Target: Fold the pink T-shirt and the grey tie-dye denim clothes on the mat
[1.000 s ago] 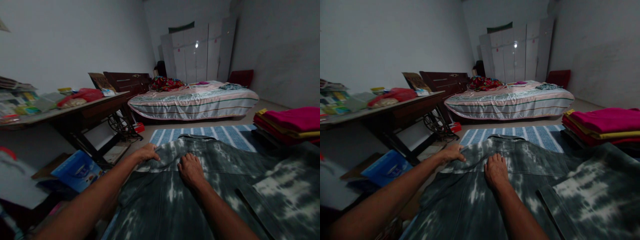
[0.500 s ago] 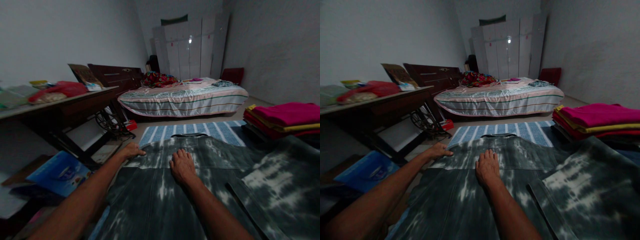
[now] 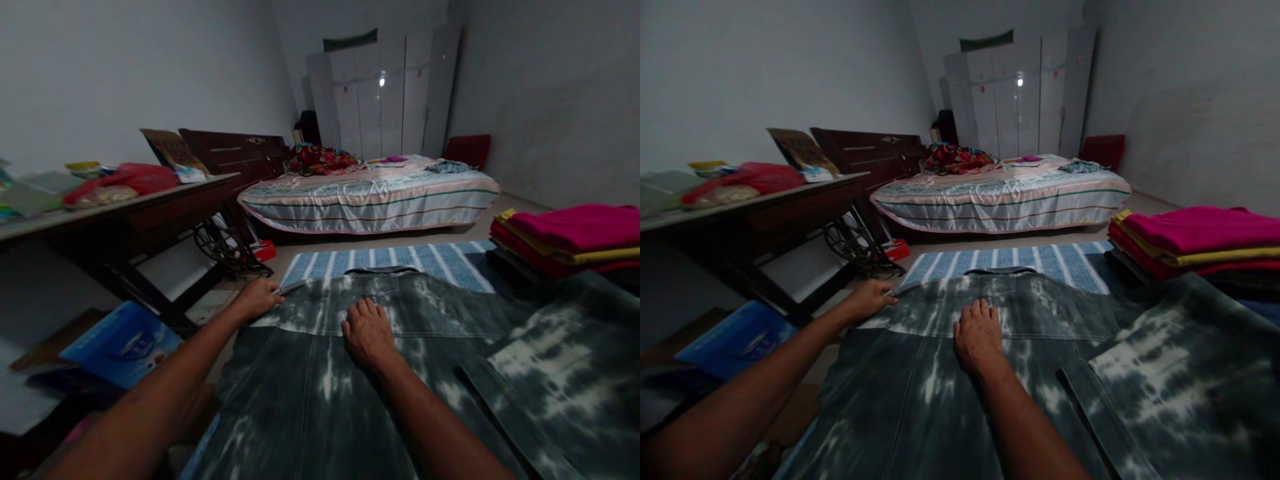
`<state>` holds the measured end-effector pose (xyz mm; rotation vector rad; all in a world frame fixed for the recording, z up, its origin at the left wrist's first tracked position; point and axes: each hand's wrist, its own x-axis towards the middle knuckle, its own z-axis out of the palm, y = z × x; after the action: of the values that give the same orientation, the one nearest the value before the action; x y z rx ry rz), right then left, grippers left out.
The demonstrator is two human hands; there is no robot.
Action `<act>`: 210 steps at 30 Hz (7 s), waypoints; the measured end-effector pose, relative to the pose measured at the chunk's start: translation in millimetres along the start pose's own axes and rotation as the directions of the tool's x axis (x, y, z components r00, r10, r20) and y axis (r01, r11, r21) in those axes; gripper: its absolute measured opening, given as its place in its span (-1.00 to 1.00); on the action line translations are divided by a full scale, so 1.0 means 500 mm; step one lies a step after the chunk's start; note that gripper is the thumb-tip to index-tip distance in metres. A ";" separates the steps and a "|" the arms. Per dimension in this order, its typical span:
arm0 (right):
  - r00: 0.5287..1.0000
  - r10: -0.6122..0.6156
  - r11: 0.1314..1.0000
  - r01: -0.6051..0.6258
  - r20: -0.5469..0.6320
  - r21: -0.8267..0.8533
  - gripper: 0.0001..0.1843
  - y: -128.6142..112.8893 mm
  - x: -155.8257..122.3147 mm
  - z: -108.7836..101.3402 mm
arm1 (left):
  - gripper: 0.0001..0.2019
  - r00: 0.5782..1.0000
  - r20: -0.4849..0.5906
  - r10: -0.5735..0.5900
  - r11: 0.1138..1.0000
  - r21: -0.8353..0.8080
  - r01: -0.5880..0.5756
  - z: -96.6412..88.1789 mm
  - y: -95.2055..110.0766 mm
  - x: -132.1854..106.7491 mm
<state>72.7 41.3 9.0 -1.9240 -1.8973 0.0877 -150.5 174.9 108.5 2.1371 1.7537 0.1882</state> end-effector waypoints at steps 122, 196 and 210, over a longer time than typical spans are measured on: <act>0.999 0.023 1.000 -0.023 0.027 0.008 -0.62 -0.002 0.004 -0.016 | -0.69 0.957 -0.064 0.283 0.909 0.336 -0.246 0.198 0.170 0.157; 0.999 0.010 0.999 -0.012 0.043 0.044 -0.57 0.001 0.006 -0.016 | -0.33 0.996 -0.002 0.090 0.905 0.418 -0.081 0.197 0.047 -0.046; 1.000 0.005 0.999 -0.006 0.027 0.045 -0.57 0.005 0.005 -0.014 | -0.40 0.995 0.015 0.095 0.848 0.522 -0.089 0.174 0.035 -0.074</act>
<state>77.6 41.7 15.2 -1.9070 -1.8909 0.1573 -114.0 119.3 39.3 2.5977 1.8671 -0.2936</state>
